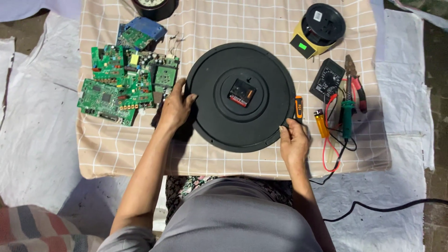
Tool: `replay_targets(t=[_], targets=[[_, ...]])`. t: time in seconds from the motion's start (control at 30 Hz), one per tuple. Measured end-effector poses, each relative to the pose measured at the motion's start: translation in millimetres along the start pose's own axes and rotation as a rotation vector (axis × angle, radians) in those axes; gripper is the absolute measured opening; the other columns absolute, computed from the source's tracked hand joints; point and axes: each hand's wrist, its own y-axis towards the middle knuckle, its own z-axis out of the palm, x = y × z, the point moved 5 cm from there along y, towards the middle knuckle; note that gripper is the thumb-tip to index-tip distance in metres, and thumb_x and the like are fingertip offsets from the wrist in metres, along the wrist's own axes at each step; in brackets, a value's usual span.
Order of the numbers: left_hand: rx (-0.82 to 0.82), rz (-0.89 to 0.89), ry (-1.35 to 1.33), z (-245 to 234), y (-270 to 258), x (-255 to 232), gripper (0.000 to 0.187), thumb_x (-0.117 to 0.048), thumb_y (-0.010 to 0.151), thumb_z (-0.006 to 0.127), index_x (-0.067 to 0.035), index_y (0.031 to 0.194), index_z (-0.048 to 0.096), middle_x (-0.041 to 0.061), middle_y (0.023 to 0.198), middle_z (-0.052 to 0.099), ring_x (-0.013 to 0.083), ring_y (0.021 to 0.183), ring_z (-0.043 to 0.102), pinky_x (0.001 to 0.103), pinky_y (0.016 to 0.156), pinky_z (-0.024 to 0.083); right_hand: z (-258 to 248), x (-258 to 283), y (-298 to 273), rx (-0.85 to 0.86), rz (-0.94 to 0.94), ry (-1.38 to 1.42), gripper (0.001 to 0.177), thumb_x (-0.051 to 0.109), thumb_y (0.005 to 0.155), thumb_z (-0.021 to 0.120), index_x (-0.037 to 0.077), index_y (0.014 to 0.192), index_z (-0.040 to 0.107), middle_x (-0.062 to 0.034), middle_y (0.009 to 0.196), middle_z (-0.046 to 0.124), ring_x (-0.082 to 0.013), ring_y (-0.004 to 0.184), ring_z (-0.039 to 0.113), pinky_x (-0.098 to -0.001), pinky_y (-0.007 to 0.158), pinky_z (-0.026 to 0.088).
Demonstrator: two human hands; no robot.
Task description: The person uses a screwdriver to open a small circular electronic device and then uses a multimeter to test the internal components. The person manipulates the multimeter probes on the device's circuitry while various electronic parts and tools are visible on the table.
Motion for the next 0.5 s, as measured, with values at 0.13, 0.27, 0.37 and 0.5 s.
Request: replay_targets(t=[0.13, 0.27, 0.37, 0.5], targets=[[0.039, -0.097, 0.124, -1.6, -27.0, 3.8, 0.063, -0.032, 0.100, 0.067, -0.009, 0.153, 0.042, 0.037, 0.122, 0.066, 0.0559, 0.118, 0.061, 0.068, 0.098, 0.047, 1.6, -3.5, 3.6, -0.016, 0.035, 0.022, 0.027, 0.002, 0.093, 0.077, 0.005, 0.120, 0.075, -0.0163, 0.097, 0.064, -0.0315, 0.087, 0.069, -0.0363, 0.073, 0.057], [0.050, -0.121, 0.128, -0.9, -49.9, 9.2, 0.066, -0.032, 0.099, 0.067, -0.007, 0.153, 0.039, 0.042, 0.120, 0.064, 0.0598, 0.116, 0.059, 0.070, 0.098, 0.045, 9.5, -9.3, 15.5, -0.028, 0.036, 0.029, 0.023, 0.002, 0.096, 0.073, 0.007, 0.118, 0.076, -0.0138, 0.096, 0.066, -0.0279, 0.085, 0.069, -0.0333, 0.071, 0.058], [0.000, -0.120, 0.091, -5.3, -60.2, -8.4, 0.065, -0.028, 0.099, 0.067, -0.002, 0.152, 0.039, 0.045, 0.122, 0.061, 0.0622, 0.117, 0.058, 0.070, 0.099, 0.045, 9.2, -8.8, 19.8, -0.013, -0.011, -0.073, 0.021, 0.006, 0.094, 0.076, 0.007, 0.115, 0.077, -0.0134, 0.096, 0.067, -0.0312, 0.085, 0.070, -0.0352, 0.067, 0.059], [-0.083, -0.086, 0.070, 2.9, -74.9, -6.2, 0.067, -0.027, 0.099, 0.068, -0.001, 0.153, 0.041, 0.041, 0.132, 0.059, 0.0565, 0.123, 0.058, 0.066, 0.103, 0.047, -32.4, 93.2, 31.0, -0.058, -0.057, -0.033, 0.025, 0.002, 0.091, 0.079, 0.006, 0.116, 0.076, -0.0140, 0.112, 0.067, -0.0288, 0.096, 0.069, -0.0311, 0.076, 0.059]])
